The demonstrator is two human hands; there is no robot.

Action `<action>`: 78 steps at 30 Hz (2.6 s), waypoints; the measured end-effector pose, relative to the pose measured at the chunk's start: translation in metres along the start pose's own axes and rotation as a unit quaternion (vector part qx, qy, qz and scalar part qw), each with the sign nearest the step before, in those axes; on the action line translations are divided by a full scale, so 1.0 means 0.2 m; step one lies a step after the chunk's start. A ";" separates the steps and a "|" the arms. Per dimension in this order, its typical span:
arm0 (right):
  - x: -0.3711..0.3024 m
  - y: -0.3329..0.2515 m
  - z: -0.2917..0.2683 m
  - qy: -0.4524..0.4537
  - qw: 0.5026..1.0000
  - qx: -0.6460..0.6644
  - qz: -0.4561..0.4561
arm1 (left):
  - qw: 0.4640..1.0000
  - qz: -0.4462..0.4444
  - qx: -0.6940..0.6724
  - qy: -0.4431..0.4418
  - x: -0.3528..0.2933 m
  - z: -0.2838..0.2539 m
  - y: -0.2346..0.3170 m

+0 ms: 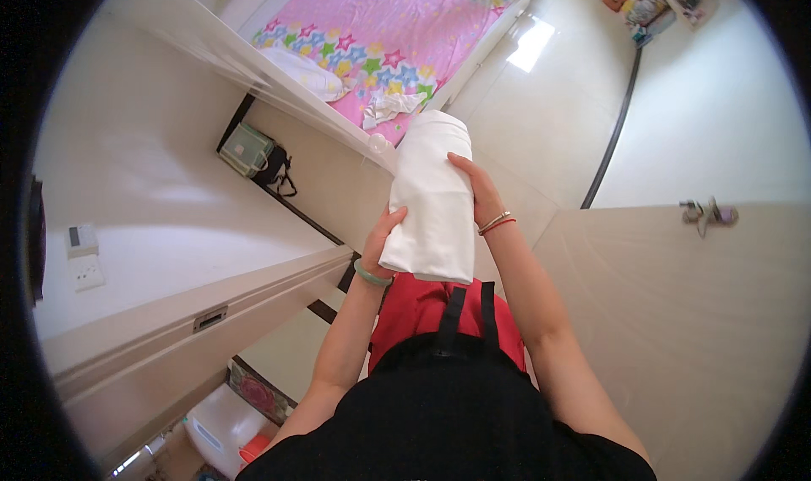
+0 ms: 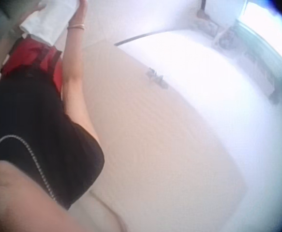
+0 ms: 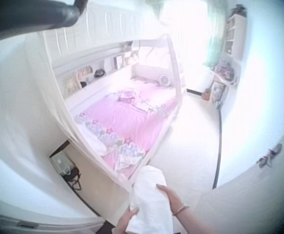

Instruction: The person folds a pair of dark grey shorts on a bed, smoothing the fabric and aligning the edges before placing them into a wardrobe. They then pick up a folded black garment and a white cloth, placing them into the wardrobe as well. Finally, the person walks to another room and places the white cloth on a different bed.

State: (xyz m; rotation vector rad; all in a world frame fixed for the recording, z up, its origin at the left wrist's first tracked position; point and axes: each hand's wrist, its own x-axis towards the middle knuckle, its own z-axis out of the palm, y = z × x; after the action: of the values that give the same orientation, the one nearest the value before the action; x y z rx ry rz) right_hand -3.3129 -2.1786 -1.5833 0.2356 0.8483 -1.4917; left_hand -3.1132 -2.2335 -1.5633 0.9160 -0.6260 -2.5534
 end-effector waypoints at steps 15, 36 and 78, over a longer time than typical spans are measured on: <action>1.22 -0.43 -0.17 0.005 0.982 -0.148 0.121 | 0.984 0.000 -0.072 0.160 0.99 -0.21 0.07; 3.00 -0.51 -0.12 -0.144 0.923 -0.316 0.166 | 0.912 0.183 -0.103 0.353 2.37 -0.92 0.25; 2.84 -0.31 -0.68 -0.056 0.510 -0.840 -0.178 | 0.783 0.296 -0.085 0.540 2.39 -1.09 0.38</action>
State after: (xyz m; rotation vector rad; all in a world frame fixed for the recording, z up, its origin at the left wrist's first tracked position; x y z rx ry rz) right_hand -3.4966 -2.5399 -2.0089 -1.5612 1.8998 -0.3736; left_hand -3.3028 -2.5813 -1.9183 1.5610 -0.2281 -1.1782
